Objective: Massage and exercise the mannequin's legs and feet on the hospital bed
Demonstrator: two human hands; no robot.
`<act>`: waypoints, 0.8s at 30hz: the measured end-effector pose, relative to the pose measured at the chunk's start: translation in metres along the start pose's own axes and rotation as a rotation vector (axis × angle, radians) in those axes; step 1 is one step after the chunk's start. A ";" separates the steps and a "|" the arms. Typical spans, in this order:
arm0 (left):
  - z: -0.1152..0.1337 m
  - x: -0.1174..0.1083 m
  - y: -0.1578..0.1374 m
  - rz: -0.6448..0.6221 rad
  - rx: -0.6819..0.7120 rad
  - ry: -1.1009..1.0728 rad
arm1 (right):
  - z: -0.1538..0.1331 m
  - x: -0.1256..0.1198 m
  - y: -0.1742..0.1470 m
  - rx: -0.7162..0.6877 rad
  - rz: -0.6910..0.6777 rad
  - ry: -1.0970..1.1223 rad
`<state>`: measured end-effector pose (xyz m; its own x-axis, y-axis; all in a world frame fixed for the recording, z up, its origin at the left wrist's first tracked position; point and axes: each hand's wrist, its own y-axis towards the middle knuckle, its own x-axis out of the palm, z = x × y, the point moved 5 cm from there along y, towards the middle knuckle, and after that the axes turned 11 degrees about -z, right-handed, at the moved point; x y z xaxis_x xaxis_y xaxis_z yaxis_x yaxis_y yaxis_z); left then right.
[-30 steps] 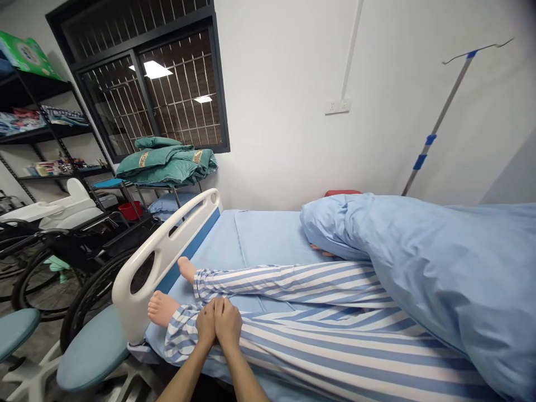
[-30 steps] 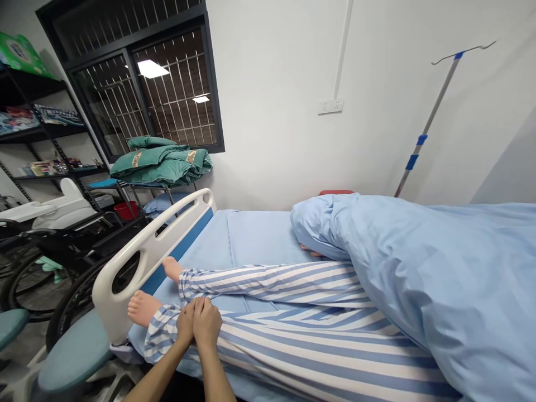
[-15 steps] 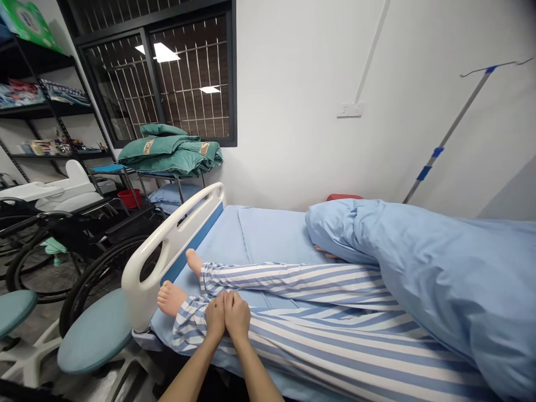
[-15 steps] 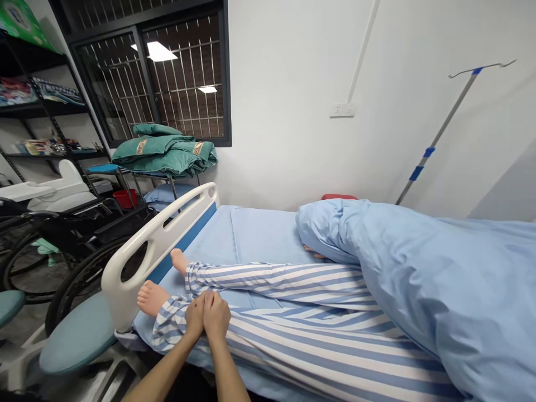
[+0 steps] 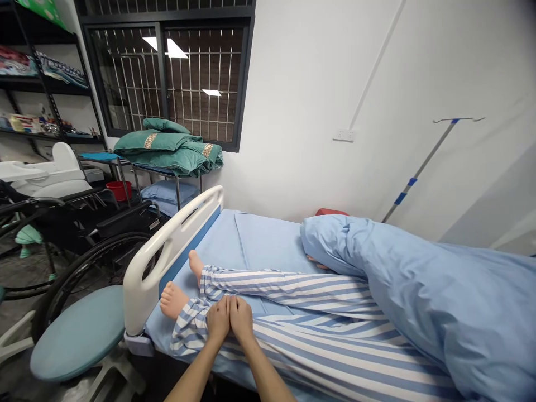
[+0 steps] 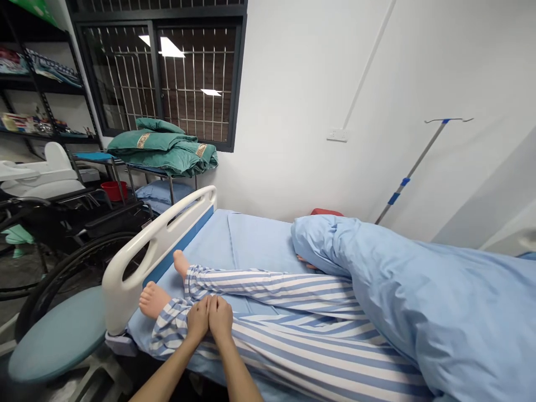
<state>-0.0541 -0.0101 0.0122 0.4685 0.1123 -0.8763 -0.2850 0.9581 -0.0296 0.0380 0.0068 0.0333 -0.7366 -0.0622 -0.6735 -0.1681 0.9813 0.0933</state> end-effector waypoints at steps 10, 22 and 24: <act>-0.003 0.007 0.002 0.001 0.093 -0.024 | 0.005 -0.007 -0.004 -0.068 -0.033 -0.088; -0.021 0.006 0.011 -0.033 0.170 0.034 | 0.004 -0.001 -0.009 -0.002 -0.014 -0.243; -0.019 0.004 0.011 -0.041 0.159 0.023 | 0.005 0.000 -0.008 -0.005 -0.014 -0.228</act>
<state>-0.0714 -0.0039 -0.0009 0.4574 0.0685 -0.8866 -0.1291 0.9916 0.0100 0.0424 -0.0007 0.0288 -0.5672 -0.0326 -0.8229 -0.1810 0.9797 0.0859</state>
